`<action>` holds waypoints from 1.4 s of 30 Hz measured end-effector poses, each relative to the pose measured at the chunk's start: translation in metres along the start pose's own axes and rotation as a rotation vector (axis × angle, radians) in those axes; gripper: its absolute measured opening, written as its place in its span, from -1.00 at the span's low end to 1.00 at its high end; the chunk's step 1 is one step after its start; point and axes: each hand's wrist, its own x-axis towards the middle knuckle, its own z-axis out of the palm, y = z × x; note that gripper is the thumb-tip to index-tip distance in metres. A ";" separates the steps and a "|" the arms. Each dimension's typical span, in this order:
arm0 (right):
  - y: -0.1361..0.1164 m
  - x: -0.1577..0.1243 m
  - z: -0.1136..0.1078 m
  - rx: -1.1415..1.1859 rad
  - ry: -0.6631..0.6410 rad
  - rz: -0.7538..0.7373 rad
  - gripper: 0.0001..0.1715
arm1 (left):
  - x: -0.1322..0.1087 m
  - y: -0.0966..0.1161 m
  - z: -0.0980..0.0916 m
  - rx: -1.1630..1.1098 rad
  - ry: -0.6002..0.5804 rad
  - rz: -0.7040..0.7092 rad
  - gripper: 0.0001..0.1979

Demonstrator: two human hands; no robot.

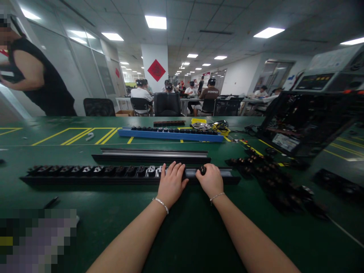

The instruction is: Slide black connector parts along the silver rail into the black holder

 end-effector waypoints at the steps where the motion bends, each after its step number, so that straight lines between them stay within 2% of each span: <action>1: 0.000 0.000 0.000 -0.001 0.001 -0.001 -0.78 | 0.000 0.000 0.000 -0.002 -0.003 0.001 -0.54; 17: 0.003 0.002 -0.003 -0.016 -0.024 0.021 -0.79 | 0.000 -0.001 0.001 -0.006 -0.008 0.006 -0.55; 42: 0.021 0.005 -0.006 -0.038 0.016 0.045 -0.78 | -0.001 -0.003 0.002 0.006 -0.017 0.005 -0.53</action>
